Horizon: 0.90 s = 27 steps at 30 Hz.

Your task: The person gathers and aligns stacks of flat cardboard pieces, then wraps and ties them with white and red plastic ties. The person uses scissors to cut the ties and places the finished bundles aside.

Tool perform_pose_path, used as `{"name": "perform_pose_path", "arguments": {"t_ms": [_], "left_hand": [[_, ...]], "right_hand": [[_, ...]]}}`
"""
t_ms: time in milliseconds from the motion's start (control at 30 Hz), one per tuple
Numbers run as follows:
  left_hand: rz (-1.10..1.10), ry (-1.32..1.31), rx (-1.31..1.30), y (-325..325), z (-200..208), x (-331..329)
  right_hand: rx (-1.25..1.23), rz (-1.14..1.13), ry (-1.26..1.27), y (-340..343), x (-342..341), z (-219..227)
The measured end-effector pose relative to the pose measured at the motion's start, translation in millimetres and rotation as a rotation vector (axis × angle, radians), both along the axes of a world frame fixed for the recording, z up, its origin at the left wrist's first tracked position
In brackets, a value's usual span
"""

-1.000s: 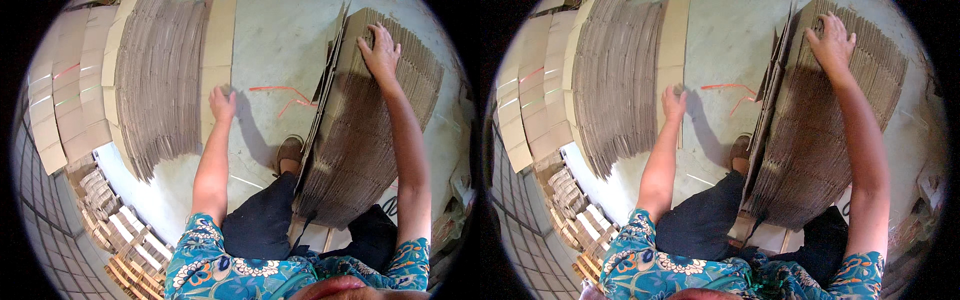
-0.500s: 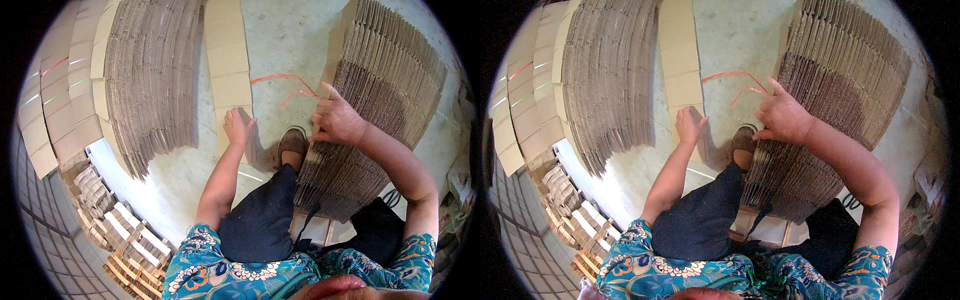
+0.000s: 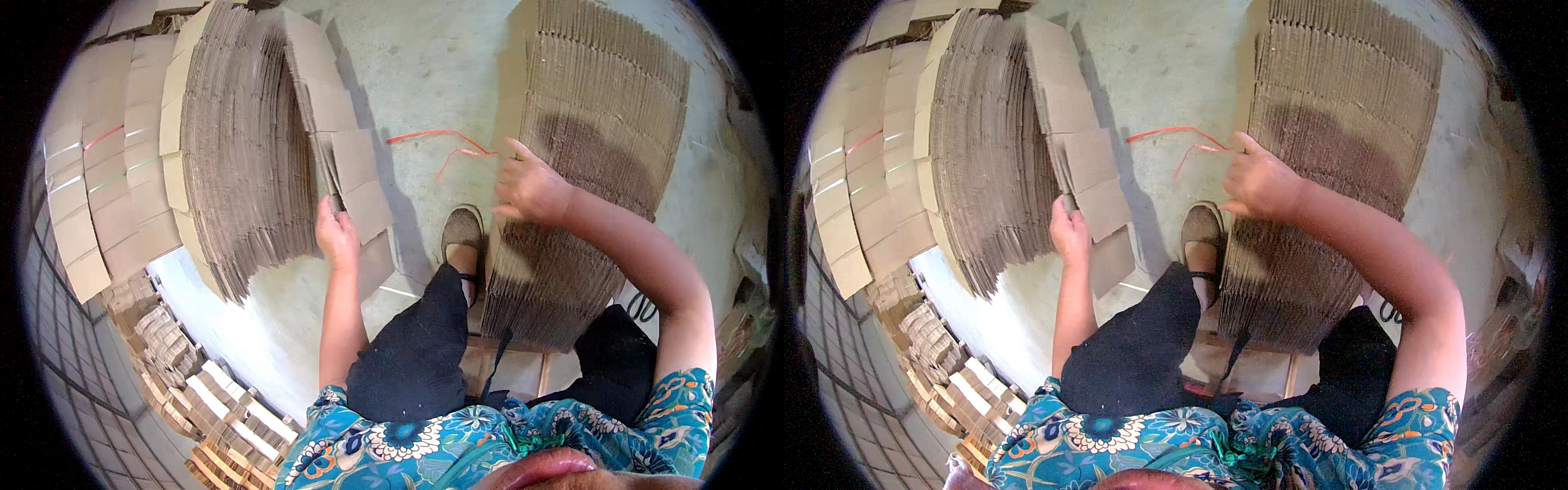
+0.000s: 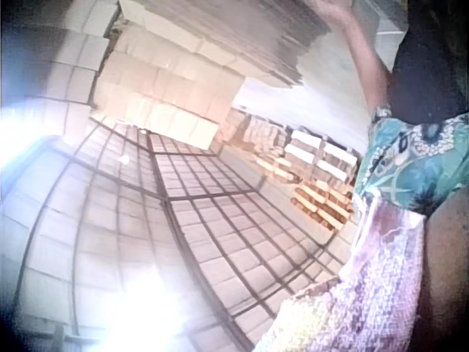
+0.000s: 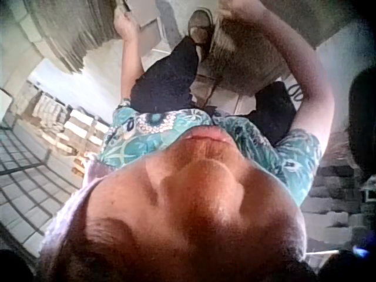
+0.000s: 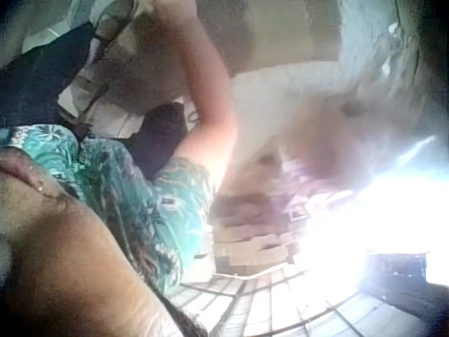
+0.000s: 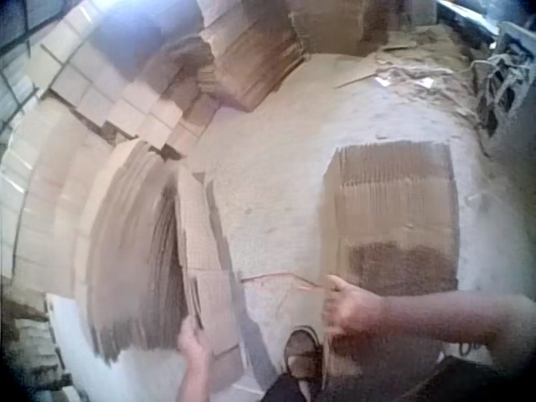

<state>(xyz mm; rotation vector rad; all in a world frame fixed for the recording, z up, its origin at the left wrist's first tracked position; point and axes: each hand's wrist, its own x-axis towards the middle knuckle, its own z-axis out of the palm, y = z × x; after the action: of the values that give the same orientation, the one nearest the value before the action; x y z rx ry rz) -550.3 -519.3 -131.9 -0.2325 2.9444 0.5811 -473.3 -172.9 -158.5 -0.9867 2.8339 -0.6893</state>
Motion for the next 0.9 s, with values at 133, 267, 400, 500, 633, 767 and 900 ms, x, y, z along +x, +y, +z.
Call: {"name": "perform_pose_path", "arguments": {"t_ms": [133, 267, 400, 500, 633, 767, 900], "left_hand": [[-0.107, 0.229, 0.307, -5, 23, 12], [-0.139, 0.199, 0.616, 37, 39, 5], [-0.197, -0.001, 0.732, 71, 32, 11], [-0.442, -0.036, 0.456, 84, 10, 18], [-0.544, -0.291, 0.534, 89, -21, 56], [-0.662, -0.282, 0.765, 116, -14, 69], [-0.716, -0.260, 0.422, 127, -12, 57]], "right_hand": [[0.087, -0.005, 0.040, -11, -2, -5], [0.137, -0.021, -0.005, -11, 4, -2], [0.117, -0.093, 0.131, -13, 6, 2], [0.181, -0.090, 0.033, -14, 1, 6], [0.202, -0.079, 0.008, -18, 2, 8], [0.220, -0.088, 0.015, -20, 4, 10], [0.184, -0.108, 0.053, -20, 4, 9]]}}
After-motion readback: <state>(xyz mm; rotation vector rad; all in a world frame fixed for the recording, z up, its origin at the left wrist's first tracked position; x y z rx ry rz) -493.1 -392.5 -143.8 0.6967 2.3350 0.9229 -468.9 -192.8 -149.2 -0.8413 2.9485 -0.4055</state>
